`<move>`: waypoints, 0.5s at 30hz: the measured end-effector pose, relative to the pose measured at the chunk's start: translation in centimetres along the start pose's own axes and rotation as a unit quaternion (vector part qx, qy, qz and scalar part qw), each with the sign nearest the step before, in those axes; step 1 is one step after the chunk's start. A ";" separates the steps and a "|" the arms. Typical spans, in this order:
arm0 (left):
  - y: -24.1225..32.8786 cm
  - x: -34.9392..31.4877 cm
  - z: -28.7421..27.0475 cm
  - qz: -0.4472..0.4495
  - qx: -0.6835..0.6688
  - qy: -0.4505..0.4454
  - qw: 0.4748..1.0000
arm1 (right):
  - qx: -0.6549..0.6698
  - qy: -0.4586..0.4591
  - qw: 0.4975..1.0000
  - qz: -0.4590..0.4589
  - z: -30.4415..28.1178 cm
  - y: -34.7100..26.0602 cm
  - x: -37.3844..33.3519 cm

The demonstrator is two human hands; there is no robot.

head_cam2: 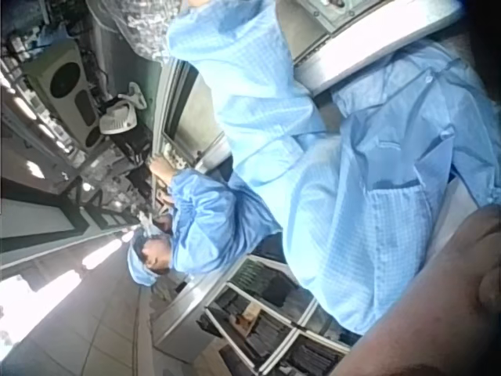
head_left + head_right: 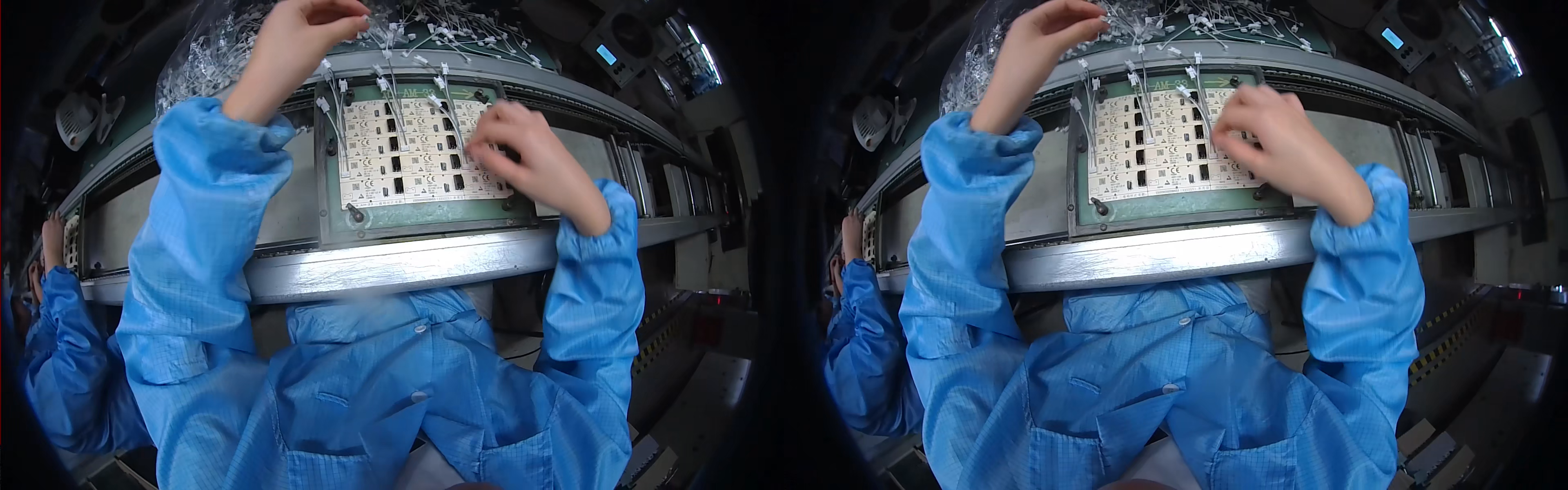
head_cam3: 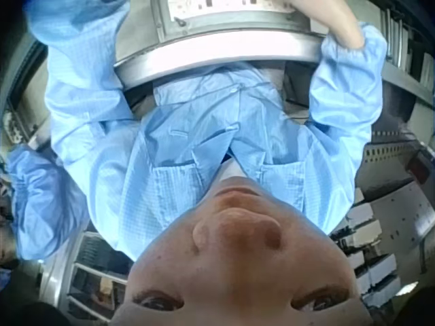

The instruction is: Assembling small electronic components onto LED panel circuit boards on a production line.

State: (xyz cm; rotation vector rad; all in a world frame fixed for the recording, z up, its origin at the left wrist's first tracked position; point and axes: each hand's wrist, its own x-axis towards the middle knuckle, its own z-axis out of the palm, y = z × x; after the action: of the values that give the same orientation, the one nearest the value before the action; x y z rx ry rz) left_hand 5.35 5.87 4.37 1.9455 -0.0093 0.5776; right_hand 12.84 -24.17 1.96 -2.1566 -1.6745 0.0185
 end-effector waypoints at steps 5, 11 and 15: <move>-1.3 0.5 0.7 0.033 0.026 -0.014 0.999 | 0.038 0.144 0.988 0.029 0.3 4.2 6.5; -1.8 -1.3 1.6 0.000 -0.016 -0.057 0.998 | 0.002 0.156 0.985 0.070 4.5 4.4 12.4; -1.4 -2.0 1.4 -0.027 -0.009 -0.038 0.999 | -0.080 0.104 0.990 0.058 4.4 5.5 13.6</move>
State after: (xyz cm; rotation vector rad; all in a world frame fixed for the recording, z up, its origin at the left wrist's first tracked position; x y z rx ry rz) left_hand 4.46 4.80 1.96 1.9443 -0.0095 0.4650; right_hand 20.63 -11.27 -0.69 -2.2820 -1.4749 -0.3074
